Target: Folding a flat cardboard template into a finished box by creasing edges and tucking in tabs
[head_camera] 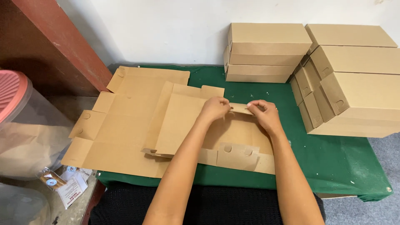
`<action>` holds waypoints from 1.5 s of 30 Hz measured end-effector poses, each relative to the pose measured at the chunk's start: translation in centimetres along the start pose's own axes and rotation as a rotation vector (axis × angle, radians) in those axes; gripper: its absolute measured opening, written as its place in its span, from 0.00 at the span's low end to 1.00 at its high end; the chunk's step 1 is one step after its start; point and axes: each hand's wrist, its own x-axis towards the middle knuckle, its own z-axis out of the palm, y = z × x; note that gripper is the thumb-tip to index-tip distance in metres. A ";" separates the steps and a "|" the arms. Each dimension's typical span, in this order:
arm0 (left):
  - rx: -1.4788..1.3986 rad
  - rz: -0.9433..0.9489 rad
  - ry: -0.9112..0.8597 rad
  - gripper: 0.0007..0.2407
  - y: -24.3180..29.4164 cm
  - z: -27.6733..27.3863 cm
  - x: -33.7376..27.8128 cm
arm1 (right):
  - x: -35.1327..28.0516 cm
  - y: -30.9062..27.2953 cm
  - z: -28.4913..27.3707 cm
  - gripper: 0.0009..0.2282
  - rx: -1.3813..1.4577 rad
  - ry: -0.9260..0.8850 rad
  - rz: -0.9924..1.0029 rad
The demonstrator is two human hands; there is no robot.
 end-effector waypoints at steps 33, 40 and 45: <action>0.451 0.334 0.253 0.21 -2.5 3.5 -1.5 | -2.1 -3.4 0.6 0.14 -0.782 -0.097 -0.179; 0.422 0.328 0.256 0.20 -2.9 3.8 -1.4 | -0.6 0.1 0.9 0.14 -0.778 -0.002 -0.108; 0.399 0.327 0.268 0.18 -2.8 3.7 -1.0 | 2.7 2.7 5.4 0.12 -0.874 0.013 -0.302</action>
